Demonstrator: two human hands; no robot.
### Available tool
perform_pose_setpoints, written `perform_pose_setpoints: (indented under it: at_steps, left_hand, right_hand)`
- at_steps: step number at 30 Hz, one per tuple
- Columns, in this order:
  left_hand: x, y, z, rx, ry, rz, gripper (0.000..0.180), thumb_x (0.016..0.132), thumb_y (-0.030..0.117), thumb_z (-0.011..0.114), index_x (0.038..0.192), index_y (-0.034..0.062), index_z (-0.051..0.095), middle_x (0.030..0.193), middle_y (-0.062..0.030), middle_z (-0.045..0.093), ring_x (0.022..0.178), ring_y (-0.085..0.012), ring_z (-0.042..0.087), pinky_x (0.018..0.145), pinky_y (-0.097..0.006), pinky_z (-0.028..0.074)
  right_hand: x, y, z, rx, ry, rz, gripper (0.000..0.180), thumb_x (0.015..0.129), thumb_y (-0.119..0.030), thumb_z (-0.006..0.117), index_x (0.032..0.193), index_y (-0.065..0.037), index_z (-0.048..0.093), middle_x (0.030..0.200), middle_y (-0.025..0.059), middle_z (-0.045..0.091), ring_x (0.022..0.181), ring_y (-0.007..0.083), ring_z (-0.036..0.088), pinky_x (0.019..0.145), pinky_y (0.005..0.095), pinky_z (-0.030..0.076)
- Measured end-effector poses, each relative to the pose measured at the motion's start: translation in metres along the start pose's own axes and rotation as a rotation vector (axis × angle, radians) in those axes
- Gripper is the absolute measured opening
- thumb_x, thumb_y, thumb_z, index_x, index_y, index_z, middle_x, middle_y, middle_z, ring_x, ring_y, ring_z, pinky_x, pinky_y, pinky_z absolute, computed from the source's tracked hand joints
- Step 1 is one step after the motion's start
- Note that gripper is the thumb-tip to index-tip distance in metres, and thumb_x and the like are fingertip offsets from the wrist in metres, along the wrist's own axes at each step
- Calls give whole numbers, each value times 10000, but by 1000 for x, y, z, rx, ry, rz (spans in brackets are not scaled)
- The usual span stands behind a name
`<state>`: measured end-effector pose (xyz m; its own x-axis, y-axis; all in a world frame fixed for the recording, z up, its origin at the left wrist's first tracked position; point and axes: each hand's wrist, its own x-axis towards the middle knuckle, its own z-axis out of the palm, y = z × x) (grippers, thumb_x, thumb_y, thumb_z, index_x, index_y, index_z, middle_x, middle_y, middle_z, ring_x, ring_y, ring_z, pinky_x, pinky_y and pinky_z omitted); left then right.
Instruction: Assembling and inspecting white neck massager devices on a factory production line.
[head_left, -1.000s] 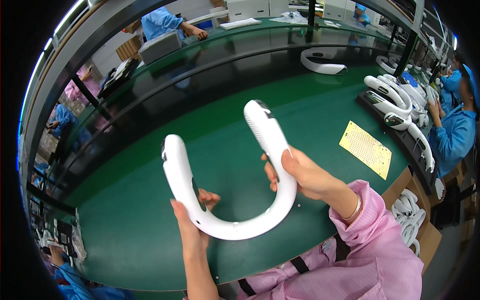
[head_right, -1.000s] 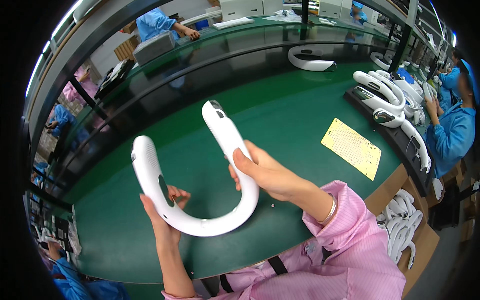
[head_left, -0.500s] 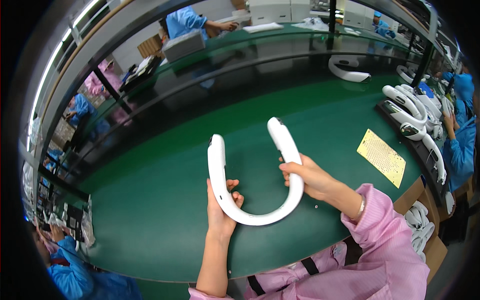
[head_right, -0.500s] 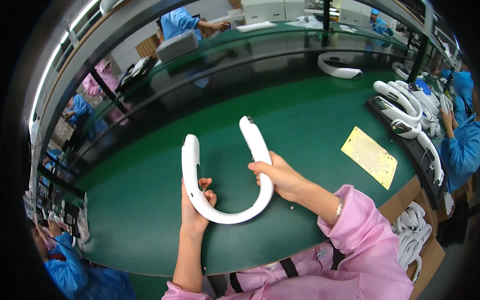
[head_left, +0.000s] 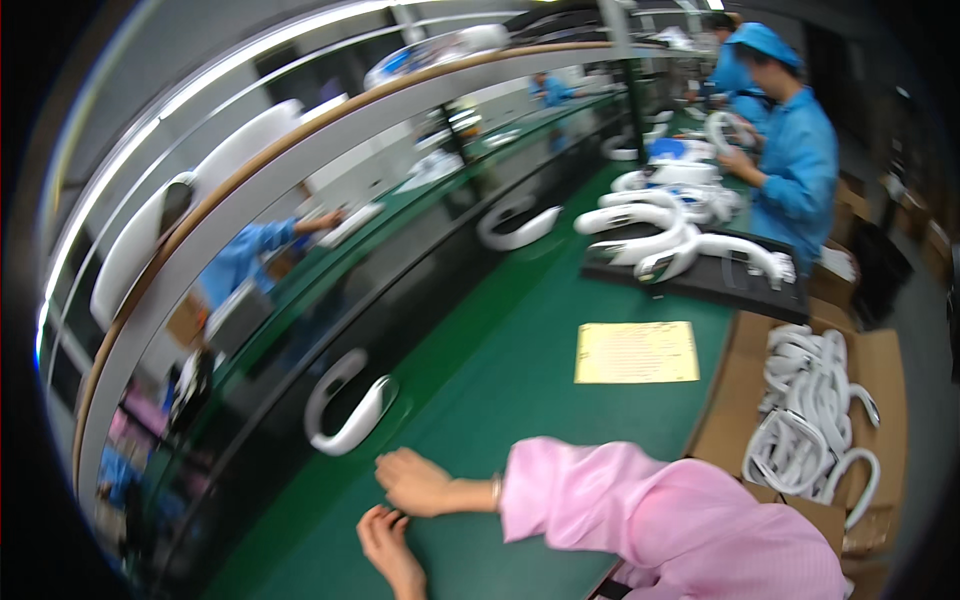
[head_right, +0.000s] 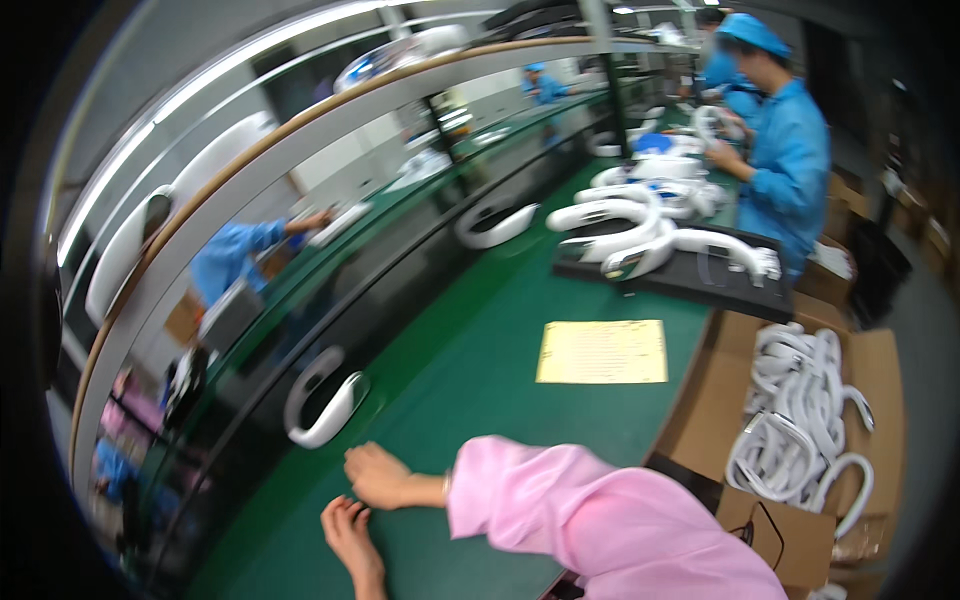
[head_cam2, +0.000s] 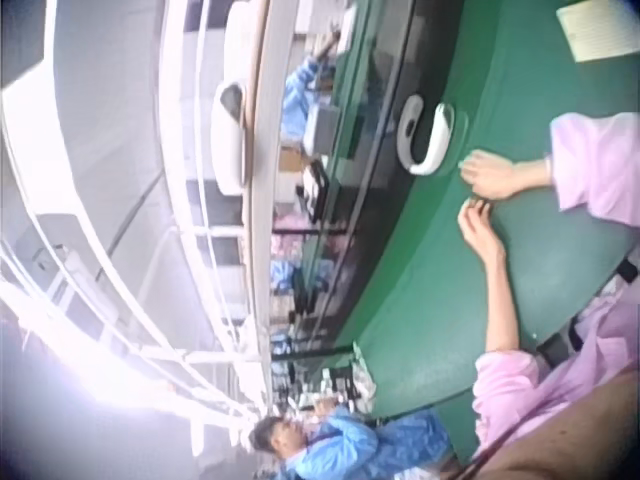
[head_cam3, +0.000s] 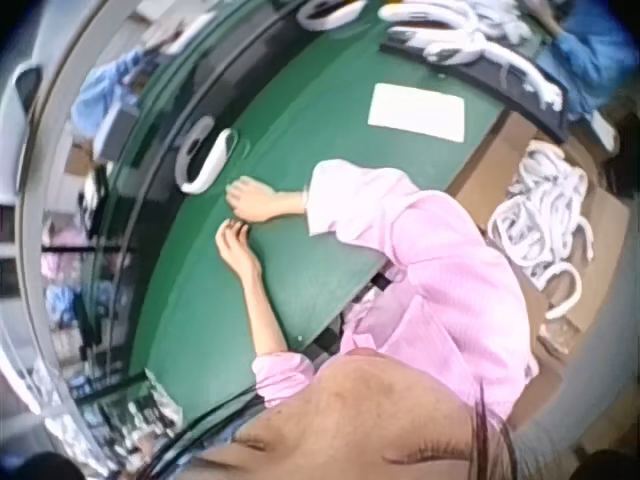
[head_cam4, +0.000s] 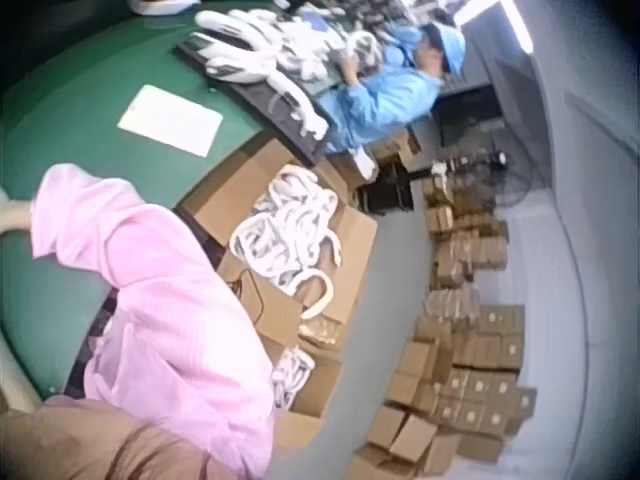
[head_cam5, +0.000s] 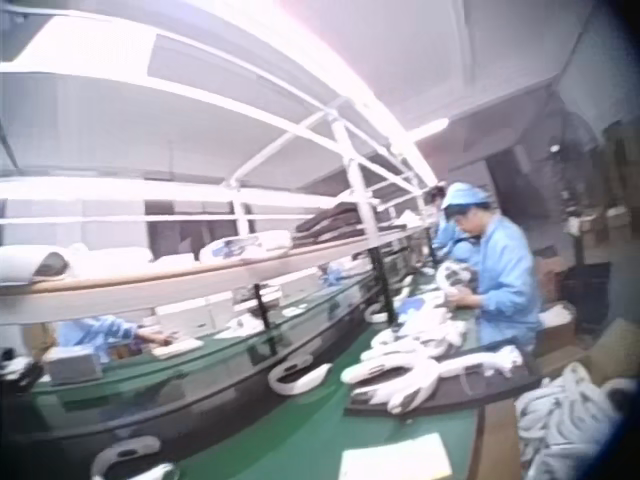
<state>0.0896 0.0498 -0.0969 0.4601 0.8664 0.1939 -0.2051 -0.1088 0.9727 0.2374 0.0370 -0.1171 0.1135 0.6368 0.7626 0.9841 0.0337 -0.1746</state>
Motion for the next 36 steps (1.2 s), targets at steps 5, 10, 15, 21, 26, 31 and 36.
perform_pose_setpoints:
  at_steps: [5, 10, 15, 21, 26, 31, 36]
  left_hand:
    - [66, -15, -25, 812, 107, 356, 277, 842, 115, 555, 1087, -5, 606, 1089, -184, 606, 926, -298, 593, 841, -375, 475]
    - [78, -12, -14, 915, -85, 397, 237, 840, 115, 549, 1021, -17, 627, 1004, -203, 624, 933, -343, 587, 845, -388, 463]
    - [72, -10, -5, 1139, -185, 627, 224, 837, 105, 561, 995, -41, 624, 972, -218, 616, 898, -374, 575, 815, -417, 463]
    - [72, -9, -2, 1076, -198, 630, 191, 807, 65, 559, 955, -34, 628, 954, -202, 616, 867, -362, 584, 791, -405, 474]
    - [59, 13, 23, 1024, -219, 674, 143, 777, 41, 572, 902, -1, 626, 910, -180, 604, 829, -340, 591, 742, -404, 487]
    - [52, -3, -1, 1139, -161, 584, 197, 754, 162, 568, 894, 76, 676, 886, -135, 639, 835, -317, 606, 688, -410, 493]
    - [53, -16, 18, 889, -134, 647, 218, 729, 180, 615, 932, 113, 658, 916, -126, 637, 831, -317, 607, 704, -421, 505]
  right_hand:
    - [0, -10, 4, 114, -130, 36, 303, 693, -207, 583, 881, 29, 618, 1010, 214, 576, 1002, 312, 511, 882, 394, 371]
    - [-8, 3, 34, 136, 30, -28, 500, 753, -324, 567, 1174, -57, 527, 949, 116, 547, 897, 265, 512, 779, 426, 369]
    - [-10, 3, 33, 115, 33, 5, 424, 769, -313, 551, 1130, -89, 555, 923, 100, 555, 882, 255, 519, 776, 413, 367]
    - [-8, 11, 39, 101, -123, 19, 353, 767, -296, 552, 1057, -98, 572, 931, 97, 562, 883, 248, 525, 772, 399, 371]
    - [1, 9, 7, 281, 48, 117, 193, 652, -178, 602, 736, -8, 638, 989, 197, 613, 991, 348, 551, 885, 410, 410]
    - [12, -4, -18, 354, -71, -30, 61, 651, -163, 622, 676, -118, 653, 758, 110, 644, 751, 310, 611, 667, 427, 478]
    - [13, -8, -40, 438, -163, 121, 104, 725, -69, 565, 777, -15, 636, 857, 182, 642, 824, 339, 610, 719, 426, 477]
